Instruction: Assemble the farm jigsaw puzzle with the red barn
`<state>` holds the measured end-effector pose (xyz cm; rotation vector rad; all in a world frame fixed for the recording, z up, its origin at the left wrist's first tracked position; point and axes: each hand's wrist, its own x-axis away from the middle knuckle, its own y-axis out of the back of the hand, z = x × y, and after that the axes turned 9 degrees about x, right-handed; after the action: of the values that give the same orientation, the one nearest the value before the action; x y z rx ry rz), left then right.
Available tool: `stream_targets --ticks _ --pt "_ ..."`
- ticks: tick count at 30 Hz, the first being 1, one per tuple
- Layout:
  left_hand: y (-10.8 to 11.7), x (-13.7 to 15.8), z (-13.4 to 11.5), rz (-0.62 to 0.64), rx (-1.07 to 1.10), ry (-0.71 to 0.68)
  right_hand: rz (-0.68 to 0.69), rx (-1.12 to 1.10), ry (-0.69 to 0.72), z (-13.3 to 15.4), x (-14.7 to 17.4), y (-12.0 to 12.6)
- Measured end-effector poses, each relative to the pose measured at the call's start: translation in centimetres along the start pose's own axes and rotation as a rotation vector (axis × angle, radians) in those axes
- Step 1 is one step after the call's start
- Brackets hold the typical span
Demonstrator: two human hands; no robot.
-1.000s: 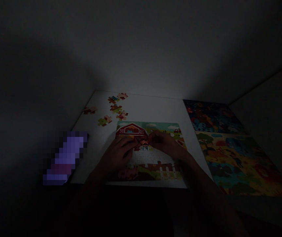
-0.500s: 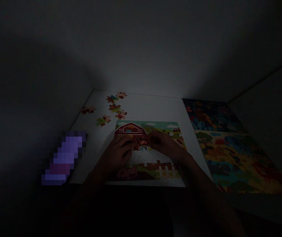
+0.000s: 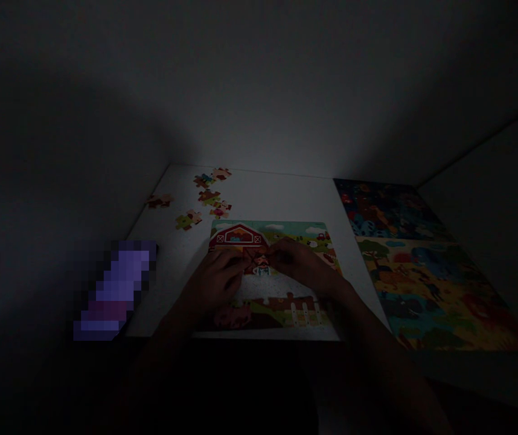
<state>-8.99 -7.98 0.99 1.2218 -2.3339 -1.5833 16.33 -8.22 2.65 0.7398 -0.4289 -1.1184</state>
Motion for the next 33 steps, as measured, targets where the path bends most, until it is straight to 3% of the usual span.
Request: stream_targets --ticks 33 --pt "0.3 -0.36 -0.49 0.029 0.031 0.009 0.031 0.222 0.049 -0.02 -0.19 0.56"
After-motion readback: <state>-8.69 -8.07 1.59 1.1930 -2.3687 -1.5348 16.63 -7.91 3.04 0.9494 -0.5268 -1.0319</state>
